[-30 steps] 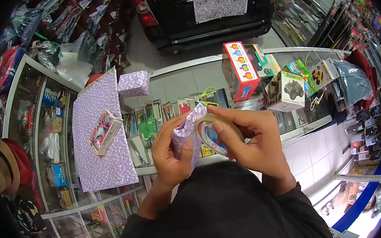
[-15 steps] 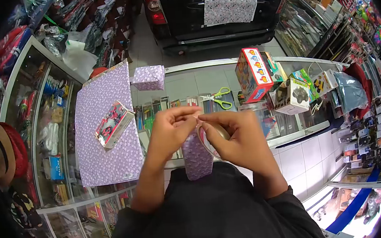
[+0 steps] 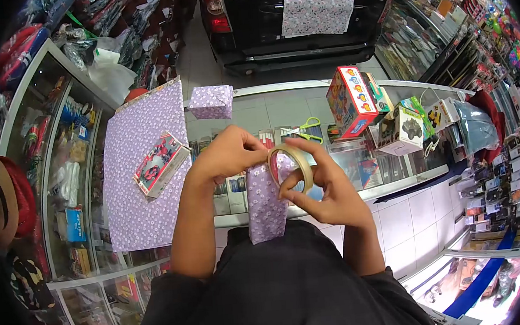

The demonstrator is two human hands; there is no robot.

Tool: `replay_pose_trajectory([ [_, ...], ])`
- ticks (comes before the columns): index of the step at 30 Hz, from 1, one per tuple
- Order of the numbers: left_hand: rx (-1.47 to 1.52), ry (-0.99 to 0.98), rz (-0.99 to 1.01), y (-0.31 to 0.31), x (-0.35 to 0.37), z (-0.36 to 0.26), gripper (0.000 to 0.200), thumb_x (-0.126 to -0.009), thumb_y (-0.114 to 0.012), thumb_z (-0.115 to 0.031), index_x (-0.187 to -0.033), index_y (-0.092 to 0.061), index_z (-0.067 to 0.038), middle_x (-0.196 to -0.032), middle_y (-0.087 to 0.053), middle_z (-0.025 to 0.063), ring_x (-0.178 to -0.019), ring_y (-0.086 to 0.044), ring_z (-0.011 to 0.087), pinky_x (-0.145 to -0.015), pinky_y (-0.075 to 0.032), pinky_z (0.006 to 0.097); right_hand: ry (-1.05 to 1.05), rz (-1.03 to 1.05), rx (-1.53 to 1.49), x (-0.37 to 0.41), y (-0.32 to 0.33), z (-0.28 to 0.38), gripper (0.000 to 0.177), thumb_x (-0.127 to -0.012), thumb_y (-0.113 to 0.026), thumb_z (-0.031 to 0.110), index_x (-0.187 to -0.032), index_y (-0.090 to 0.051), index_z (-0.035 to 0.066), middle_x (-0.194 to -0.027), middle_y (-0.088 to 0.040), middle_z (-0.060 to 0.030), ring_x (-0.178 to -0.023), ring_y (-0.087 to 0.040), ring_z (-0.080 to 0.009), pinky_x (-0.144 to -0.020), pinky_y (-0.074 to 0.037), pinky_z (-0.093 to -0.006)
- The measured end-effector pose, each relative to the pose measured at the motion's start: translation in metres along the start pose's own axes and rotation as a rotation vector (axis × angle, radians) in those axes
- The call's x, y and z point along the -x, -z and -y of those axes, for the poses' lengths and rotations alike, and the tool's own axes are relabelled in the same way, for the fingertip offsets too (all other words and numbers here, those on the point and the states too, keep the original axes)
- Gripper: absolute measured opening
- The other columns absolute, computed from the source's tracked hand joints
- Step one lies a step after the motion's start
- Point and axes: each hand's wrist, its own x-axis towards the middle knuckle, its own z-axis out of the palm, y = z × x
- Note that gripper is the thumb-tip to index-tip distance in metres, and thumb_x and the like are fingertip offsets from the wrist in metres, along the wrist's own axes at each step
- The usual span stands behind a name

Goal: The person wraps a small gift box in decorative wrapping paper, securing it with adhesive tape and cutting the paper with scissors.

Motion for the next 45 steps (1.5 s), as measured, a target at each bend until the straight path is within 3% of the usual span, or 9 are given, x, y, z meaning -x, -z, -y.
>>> replay_pose_trajectory([
  [11,0.110,0.062,0.076,0.009,-0.049,0.036,0.027,-0.084,-0.078,-0.021,-0.082,-0.074,0.005,-0.068,-0.066,0.0015,-0.057,-0.054,0.0061,-0.050,-0.041,0.0237,-0.320,-0.073,-0.001,-0.002,-0.019,0.010,0.042,-0.087,-0.068,-0.002,-0.128,-0.055,0.002,-0.087,-0.064,-0.0049,-0.079,-0.064,-0.0102,-0.072,-0.055,-0.0260],
  [20,0.115,0.150,0.136,0.007,-0.064,0.034,0.021,-0.083,-0.076,-0.017,-0.077,-0.073,0.003,-0.065,-0.065,0.0021,-0.053,-0.052,0.0071,-0.046,-0.039,0.0256,-0.319,-0.154,-0.181,0.002,-0.015,0.016,0.055,-0.080,-0.072,-0.004,-0.131,-0.049,0.002,-0.091,-0.065,-0.0079,-0.074,-0.065,-0.0147,-0.072,-0.055,-0.0290],
  [26,-0.027,0.155,0.235,0.018,-0.098,0.081,0.017,-0.083,-0.074,-0.020,-0.076,-0.072,-0.005,-0.065,-0.061,-0.0027,-0.059,-0.056,0.0062,-0.050,-0.042,0.0241,-0.358,-0.097,-0.617,-0.052,0.028,-0.011,0.062,-0.078,-0.073,-0.007,-0.134,-0.045,-0.006,-0.115,-0.066,-0.0241,-0.107,-0.067,-0.0277,-0.090,-0.056,-0.0372],
  [30,0.124,0.245,0.122,0.004,-0.082,0.051,0.028,-0.078,-0.077,-0.016,-0.104,-0.067,-0.011,-0.079,-0.064,-0.0017,-0.066,-0.060,0.0068,-0.052,-0.047,0.0233,-0.270,-0.049,-0.700,-0.074,0.030,-0.018,0.066,-0.077,-0.072,-0.010,-0.137,-0.043,-0.007,-0.120,-0.064,-0.0247,-0.116,-0.063,-0.0300,-0.093,-0.055,-0.0368],
  [31,0.203,0.228,0.033,0.000,-0.091,0.067,0.016,-0.073,-0.079,-0.016,-0.079,-0.070,-0.005,-0.065,-0.060,0.0005,-0.047,-0.050,0.0092,-0.042,-0.037,0.0241,-0.273,-0.053,-0.623,-0.076,0.030,-0.017,0.066,-0.077,-0.071,-0.011,-0.136,-0.043,-0.007,-0.122,-0.063,-0.0246,-0.119,-0.061,-0.0301,-0.093,-0.055,-0.0367],
  [35,0.126,0.235,0.079,0.009,-0.093,0.076,0.015,-0.073,-0.079,-0.013,-0.073,-0.069,-0.003,-0.062,-0.059,0.0010,-0.047,-0.048,0.0090,-0.041,-0.034,0.0275,-0.302,-0.103,-0.299,-0.087,0.034,-0.025,0.056,-0.076,-0.071,-0.011,-0.128,-0.049,-0.009,-0.109,-0.069,-0.0213,-0.102,-0.069,-0.0257,-0.084,-0.059,-0.0339],
  [42,0.033,0.185,0.089,0.005,-0.107,0.105,0.021,-0.081,-0.076,-0.011,-0.100,-0.070,-0.003,-0.082,-0.065,0.0008,-0.067,-0.060,0.0092,-0.052,-0.044,0.0251,-0.157,-0.148,0.222,-0.103,0.039,-0.050,0.014,-0.087,-0.065,0.002,-0.099,-0.067,-0.005,-0.084,-0.075,-0.0105,-0.069,-0.069,-0.0117,-0.058,-0.054,-0.0236],
  [43,0.062,0.128,0.054,-0.002,-0.099,0.095,0.020,-0.072,-0.080,-0.021,-0.066,-0.068,-0.004,-0.059,-0.053,-0.0027,-0.051,-0.044,0.0072,-0.045,-0.031,0.0283,-0.076,-0.149,0.355,-0.105,0.040,-0.055,0.015,-0.088,-0.064,0.002,-0.100,-0.069,-0.006,-0.085,-0.075,-0.0112,-0.071,-0.070,-0.0120,-0.061,-0.055,-0.0241],
  [45,0.011,0.167,0.042,0.002,-0.097,0.092,0.019,-0.075,-0.076,-0.019,-0.066,-0.068,-0.005,-0.059,-0.051,-0.0031,-0.051,-0.043,0.0071,-0.045,-0.032,0.0282,0.008,-0.151,0.487,-0.109,0.042,-0.061,0.017,-0.088,-0.063,0.002,-0.101,-0.070,-0.007,-0.086,-0.075,-0.0119,-0.072,-0.070,-0.0123,-0.063,-0.055,-0.0247],
])
